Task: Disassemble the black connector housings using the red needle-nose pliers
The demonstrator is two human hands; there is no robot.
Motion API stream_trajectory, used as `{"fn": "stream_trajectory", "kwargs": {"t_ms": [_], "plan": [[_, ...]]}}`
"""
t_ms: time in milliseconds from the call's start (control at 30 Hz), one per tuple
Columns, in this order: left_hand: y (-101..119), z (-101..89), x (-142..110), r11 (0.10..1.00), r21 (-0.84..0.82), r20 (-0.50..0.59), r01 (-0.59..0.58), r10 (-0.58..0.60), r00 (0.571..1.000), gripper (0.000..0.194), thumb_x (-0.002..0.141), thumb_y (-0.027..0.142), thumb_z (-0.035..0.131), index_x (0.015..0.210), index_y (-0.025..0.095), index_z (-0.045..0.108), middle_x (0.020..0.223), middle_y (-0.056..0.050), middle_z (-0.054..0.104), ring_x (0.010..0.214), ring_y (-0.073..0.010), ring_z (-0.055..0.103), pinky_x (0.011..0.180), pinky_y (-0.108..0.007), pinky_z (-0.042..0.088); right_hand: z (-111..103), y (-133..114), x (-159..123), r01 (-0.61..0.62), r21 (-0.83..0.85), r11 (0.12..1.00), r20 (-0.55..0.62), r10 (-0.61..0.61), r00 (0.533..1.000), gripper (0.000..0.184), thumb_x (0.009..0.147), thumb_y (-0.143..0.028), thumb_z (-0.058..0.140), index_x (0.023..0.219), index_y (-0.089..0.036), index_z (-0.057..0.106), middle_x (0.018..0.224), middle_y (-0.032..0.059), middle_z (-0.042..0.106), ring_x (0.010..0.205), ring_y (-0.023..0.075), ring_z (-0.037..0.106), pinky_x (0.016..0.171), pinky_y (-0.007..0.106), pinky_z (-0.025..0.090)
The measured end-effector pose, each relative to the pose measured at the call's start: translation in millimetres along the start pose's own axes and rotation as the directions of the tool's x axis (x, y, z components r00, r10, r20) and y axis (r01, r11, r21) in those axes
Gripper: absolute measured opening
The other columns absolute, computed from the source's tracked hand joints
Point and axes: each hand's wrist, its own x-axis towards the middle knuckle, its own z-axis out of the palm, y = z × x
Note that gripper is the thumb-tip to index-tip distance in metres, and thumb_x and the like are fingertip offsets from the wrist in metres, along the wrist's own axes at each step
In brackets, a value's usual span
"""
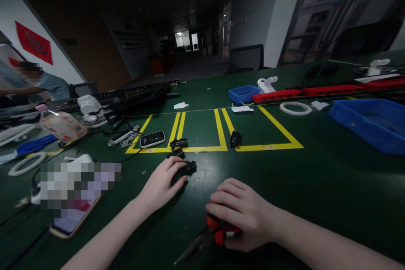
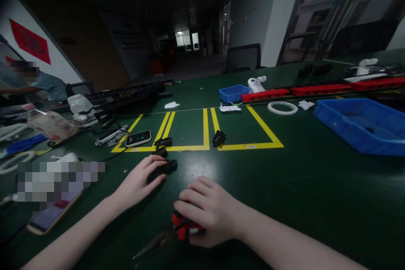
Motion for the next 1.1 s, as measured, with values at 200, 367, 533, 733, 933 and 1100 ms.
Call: {"fn": "stream_trajectory", "kwargs": {"t_ms": [200, 367, 533, 733, 933, 1100], "plan": [[-9, 6.9, -7, 0.996, -0.079, 0.012, -0.031, 0.032, 0.999, 0.022, 0.098, 0.019, 0.055, 0.119, 0.023, 0.062, 0.123, -0.008, 0.061, 0.115, -0.0237, 0.06, 0.098, -0.043, 0.054, -2, 2, 2, -0.041, -0.023, 0.999, -0.011, 0.041, 0.999, 0.046, 0.076, -0.034, 0.069, 0.118, -0.015, 0.061, 0.102, 0.0081, 0.072, 0.087, 0.0206, 0.063, 0.076, 0.037, 0.049], [-10, 6.0, -9, 0.99, -0.118, 0.033, -0.081, 0.086, 0.996, 0.021, 0.1, 0.017, 0.055, 0.117, 0.023, 0.064, 0.117, -0.005, 0.064, 0.109, -0.0203, 0.062, 0.092, -0.038, 0.054, 1, 5, -1, -0.091, -0.058, 0.994, -0.059, 0.088, 0.994, 0.036, 0.083, -0.03, 0.059, 0.116, -0.016, 0.062, 0.102, 0.0072, 0.073, 0.093, 0.0213, 0.065, 0.083, 0.037, 0.048], [-9, 3.3, -10, 0.981, -0.134, 0.043, -0.143, 0.15, 0.988, 0.025, 0.101, 0.016, 0.054, 0.122, 0.026, 0.064, 0.117, -0.003, 0.069, 0.108, -0.0189, 0.063, 0.087, -0.035, 0.049, -1, 18, -6, -0.199, -0.163, 0.966, -0.079, 0.188, 0.979, 0.044, 0.083, -0.027, 0.063, 0.124, -0.014, 0.058, 0.113, 0.0111, 0.072, 0.114, 0.0284, 0.062, 0.104, 0.045, 0.039], [-6, 0.2, -11, 0.971, -0.162, -0.004, -0.177, 0.179, 0.984, 0.015, 0.1, 0.018, 0.057, 0.112, 0.022, 0.067, 0.106, -0.001, 0.072, 0.097, -0.0171, 0.065, 0.084, -0.034, 0.044, -6, 33, -4, -0.352, -0.15, 0.924, -0.059, 0.347, 0.936, 0.039, 0.084, -0.024, 0.059, 0.122, -0.015, 0.055, 0.112, 0.0129, 0.068, 0.108, 0.0299, 0.061, 0.092, 0.048, 0.047], [-3, -6.6, -10, 0.979, -0.177, 0.016, -0.099, 0.104, 0.994, 0.015, 0.097, 0.022, 0.063, 0.112, 0.023, 0.064, 0.104, -0.002, 0.071, 0.096, -0.0183, 0.066, 0.085, -0.034, 0.048, -4, 37, -9, -0.422, -0.048, 0.905, -0.035, 0.421, 0.906, 0.027, 0.085, -0.024, 0.055, 0.112, -0.021, 0.054, 0.099, 0.0099, 0.067, 0.091, 0.0286, 0.064, 0.075, 0.046, 0.055], [-2, -7.3, -8, 0.992, -0.12, 0.027, 0.027, -0.024, 0.999, 0.058, 0.087, 0.042, 0.074, 0.136, 0.023, 0.05, 0.13, -0.01, 0.06, 0.116, -0.029, 0.059, 0.093, -0.043, 0.05, -4, 36, -10, -0.482, 0.057, 0.874, -0.002, 0.483, 0.876, 0.021, 0.085, -0.027, 0.061, 0.105, -0.024, 0.056, 0.091, 0.0056, 0.065, 0.083, 0.0249, 0.064, 0.066, 0.04, 0.056]]}}
